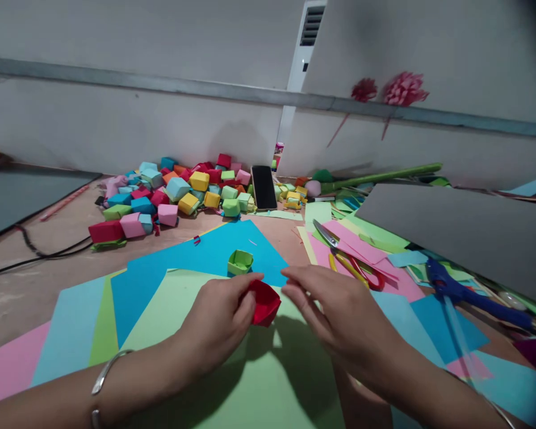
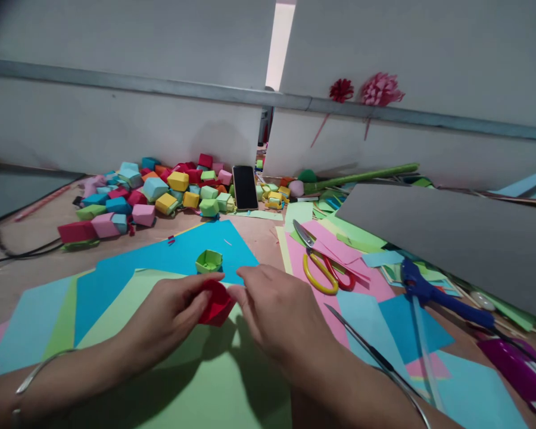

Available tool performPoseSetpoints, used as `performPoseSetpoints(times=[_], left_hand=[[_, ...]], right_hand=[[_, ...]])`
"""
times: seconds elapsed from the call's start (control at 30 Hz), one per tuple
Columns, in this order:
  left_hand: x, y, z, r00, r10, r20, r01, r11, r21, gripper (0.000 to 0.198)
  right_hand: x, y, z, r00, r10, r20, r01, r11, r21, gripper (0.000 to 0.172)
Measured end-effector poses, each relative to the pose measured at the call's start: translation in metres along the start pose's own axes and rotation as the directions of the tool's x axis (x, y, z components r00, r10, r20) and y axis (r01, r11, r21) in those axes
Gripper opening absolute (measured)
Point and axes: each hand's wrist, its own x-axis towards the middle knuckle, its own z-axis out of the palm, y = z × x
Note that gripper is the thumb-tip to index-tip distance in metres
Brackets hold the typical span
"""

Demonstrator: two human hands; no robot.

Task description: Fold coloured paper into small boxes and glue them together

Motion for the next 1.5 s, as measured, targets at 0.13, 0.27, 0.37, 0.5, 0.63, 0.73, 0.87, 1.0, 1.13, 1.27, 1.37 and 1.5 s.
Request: performPoseSetpoints(times=[0.13,0.27,0.37,0.5,0.63,0.73,0.87,1.0,1.13,1.27,1.37,1.5], left_hand=[[0.001,0.005,-0.001,0.994,-0.112,-0.014,0.104,0.958,-0.267,0.036],[0.004,0.011,0.000,0.983,-0.185,0.023,0.178,0.898,-0.401,0.033],[0.007,0.011,0.001,0.964,-0.222,0.149,0.267,0.825,-0.497,0.027],[0.009,0.006,0.002,0.954,-0.185,0.236,0.291,0.761,-0.580,0.017],[0.007,0.009,0.000,0.923,-0.271,0.273,0.384,0.698,-0.605,0.032],[0.003,0.013,-0.002,0.958,-0.250,0.141,0.285,0.771,-0.570,0.046],[-0.003,0.012,-0.004,0.966,0.100,-0.237,-0.129,0.985,-0.112,0.027],[-0.007,0.009,-0.003,0.886,0.411,-0.214,-0.366,0.904,0.218,0.011],[-0.009,0.009,-0.002,0.828,0.538,-0.156,-0.480,0.826,0.297,0.020],[-0.011,0.012,-0.006,0.793,0.584,-0.175,-0.509,0.792,0.337,0.008],[-0.009,0.011,-0.010,0.810,0.500,-0.307,-0.436,0.863,0.256,0.014],[0.009,-0.007,-0.010,0.816,0.344,-0.465,-0.261,0.936,0.235,0.032]], right_hand=[[-0.011,-0.010,0.024,0.998,-0.047,0.050,0.046,0.999,0.014,0.082],[-0.015,-0.013,0.051,0.999,-0.031,-0.043,0.031,0.999,0.007,0.104],[-0.014,-0.012,0.055,1.000,-0.023,-0.005,0.024,0.994,0.103,0.081],[-0.015,-0.011,0.049,0.995,-0.013,0.097,-0.011,0.968,0.249,0.063],[-0.011,-0.008,0.042,0.987,0.047,0.153,-0.095,0.942,0.322,0.062],[-0.005,-0.003,0.034,0.976,0.128,0.177,-0.187,0.909,0.372,0.062],[0.000,0.001,0.027,0.969,0.175,0.173,-0.234,0.874,0.426,0.063],[-0.002,-0.003,0.029,0.972,0.117,0.205,-0.208,0.835,0.509,0.058],[-0.002,-0.012,0.025,0.979,0.043,0.198,-0.155,0.790,0.594,0.042],[0.005,-0.012,0.017,0.956,0.060,0.287,-0.245,0.705,0.665,0.029],[0.011,0.003,0.021,0.946,0.184,0.267,-0.321,0.635,0.702,0.036],[0.018,0.037,0.043,0.926,0.322,0.196,-0.369,0.675,0.638,0.036]])
